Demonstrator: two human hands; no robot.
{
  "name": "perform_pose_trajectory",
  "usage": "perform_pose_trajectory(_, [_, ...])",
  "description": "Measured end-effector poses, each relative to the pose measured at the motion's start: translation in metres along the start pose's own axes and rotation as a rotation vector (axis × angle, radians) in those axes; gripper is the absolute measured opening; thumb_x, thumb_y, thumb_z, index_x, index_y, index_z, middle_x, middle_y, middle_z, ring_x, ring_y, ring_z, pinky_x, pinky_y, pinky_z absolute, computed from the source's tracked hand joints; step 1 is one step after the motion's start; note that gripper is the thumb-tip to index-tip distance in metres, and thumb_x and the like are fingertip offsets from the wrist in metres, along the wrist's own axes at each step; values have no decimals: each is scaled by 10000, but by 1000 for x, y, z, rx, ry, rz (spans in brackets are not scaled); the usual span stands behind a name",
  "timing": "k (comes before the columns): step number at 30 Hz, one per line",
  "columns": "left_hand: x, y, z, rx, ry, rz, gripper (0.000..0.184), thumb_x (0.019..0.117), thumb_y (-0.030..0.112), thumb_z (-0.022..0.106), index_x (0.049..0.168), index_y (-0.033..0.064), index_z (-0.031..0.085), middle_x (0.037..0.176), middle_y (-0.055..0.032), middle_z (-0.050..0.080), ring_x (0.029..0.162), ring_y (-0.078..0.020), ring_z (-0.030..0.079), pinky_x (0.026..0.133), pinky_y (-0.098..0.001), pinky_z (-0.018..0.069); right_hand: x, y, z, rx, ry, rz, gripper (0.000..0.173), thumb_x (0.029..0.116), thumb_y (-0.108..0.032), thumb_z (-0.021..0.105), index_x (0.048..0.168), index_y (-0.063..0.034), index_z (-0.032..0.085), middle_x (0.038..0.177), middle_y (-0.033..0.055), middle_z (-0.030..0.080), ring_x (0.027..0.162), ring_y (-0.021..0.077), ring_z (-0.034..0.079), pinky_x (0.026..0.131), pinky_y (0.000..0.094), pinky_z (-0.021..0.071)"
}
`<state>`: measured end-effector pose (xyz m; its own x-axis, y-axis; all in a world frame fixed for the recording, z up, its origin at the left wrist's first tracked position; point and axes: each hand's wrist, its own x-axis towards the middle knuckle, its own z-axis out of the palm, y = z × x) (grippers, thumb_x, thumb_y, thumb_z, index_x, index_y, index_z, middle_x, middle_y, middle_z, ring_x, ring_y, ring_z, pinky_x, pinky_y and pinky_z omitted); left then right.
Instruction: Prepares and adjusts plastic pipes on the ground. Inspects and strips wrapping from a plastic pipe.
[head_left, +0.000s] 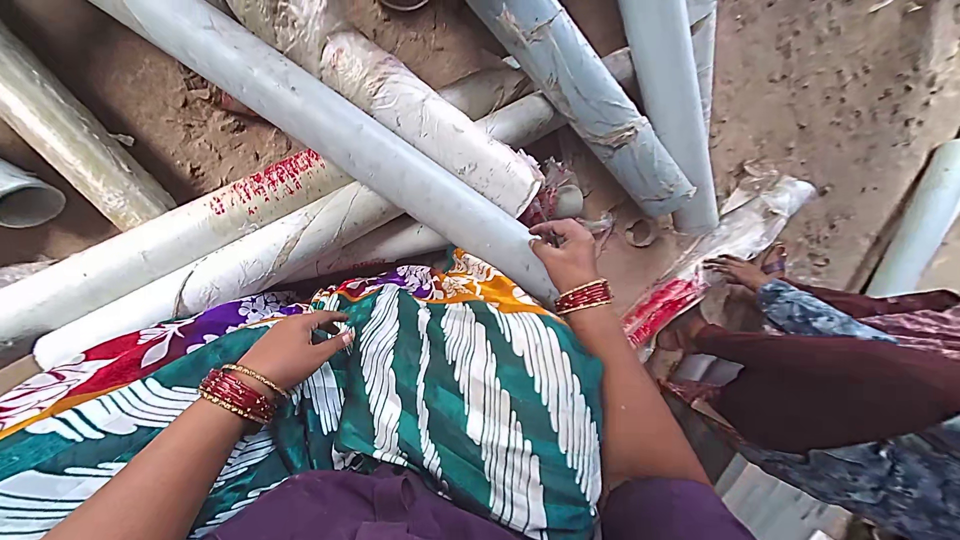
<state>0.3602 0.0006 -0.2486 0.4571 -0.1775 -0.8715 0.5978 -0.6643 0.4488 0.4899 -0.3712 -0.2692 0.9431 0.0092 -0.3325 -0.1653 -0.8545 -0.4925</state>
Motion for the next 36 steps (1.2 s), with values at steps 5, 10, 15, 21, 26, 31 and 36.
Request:
perform_pose_trajectory(5, [8, 1, 1, 4, -29, -51, 411, 1054, 243, 607, 1418, 53, 591, 1307, -173, 671, 1112, -326, 675, 996, -533, 488, -4, 10, 29, -48, 192, -268, 115, 884, -11, 739, 962, 69, 764, 1018, 254, 716, 947, 365, 711, 857, 493, 569])
perform_pose_trajectory(10, [12, 1, 5, 18, -48, -70, 401, 1054, 242, 604, 1410, 59, 596, 1306, -152, 676, 1122, -298, 674, 1008, -518, 484, -5, 1, 39, -377, 203, -185, 174, 900, 72, 566, 1020, 83, 693, 1103, 286, 670, 792, 427, 719, 609, 535, 571])
perform_pose_trajectory(15, [12, 2, 5, -5, -33, -75, 391, 1051, 230, 607, 1401, 54, 602, 1300, -158, 674, 1113, -286, 676, 1004, -495, 492, 9, 4, 5, -96, 106, 82, 216, 1007, -74, 592, 1079, 101, 698, 1109, 276, 676, 1035, 381, 667, 939, 508, 512])
perform_pose_trajectory(21, [11, 1, 8, -6, -27, -75, 394, 1049, 243, 613, 1393, 52, 606, 1263, -150, 691, 1063, -272, 687, 984, -495, 498, 2, 19, 30, -23, 167, -390, 104, 899, 16, 692, 963, 56, 765, 1000, 237, 729, 909, 360, 725, 799, 488, 585])
perform_pose_trajectory(26, [13, -1, 6, -1, -25, -85, 390, 1051, 241, 611, 1396, 60, 605, 1269, -141, 690, 1072, -267, 685, 989, -496, 496, 5, -2, 28, -356, 106, -168, 174, 885, 86, 572, 1022, 86, 680, 1099, 292, 667, 848, 457, 715, 639, 580, 564])
perform_pose_trajectory(31, [12, -2, 6, -11, -14, -59, 385, 1049, 218, 610, 1387, 33, 608, 1259, -166, 689, 1086, -295, 679, 994, -509, 488, 12, 24, -17, 156, 269, 364, 203, 1002, -152, 641, 1091, 25, 687, 995, 126, 661, 899, 134, 598, 857, 318, 476])
perform_pose_trajectory(36, [10, -6, 8, 14, -13, -39, 379, 1049, 227, 607, 1384, 50, 618, 1265, -163, 690, 1071, -286, 688, 983, -507, 500, -33, 38, -5, 5, 146, -122, 222, 961, -95, 703, 1146, 19, 751, 1175, 242, 667, 1044, 347, 665, 917, 482, 543])
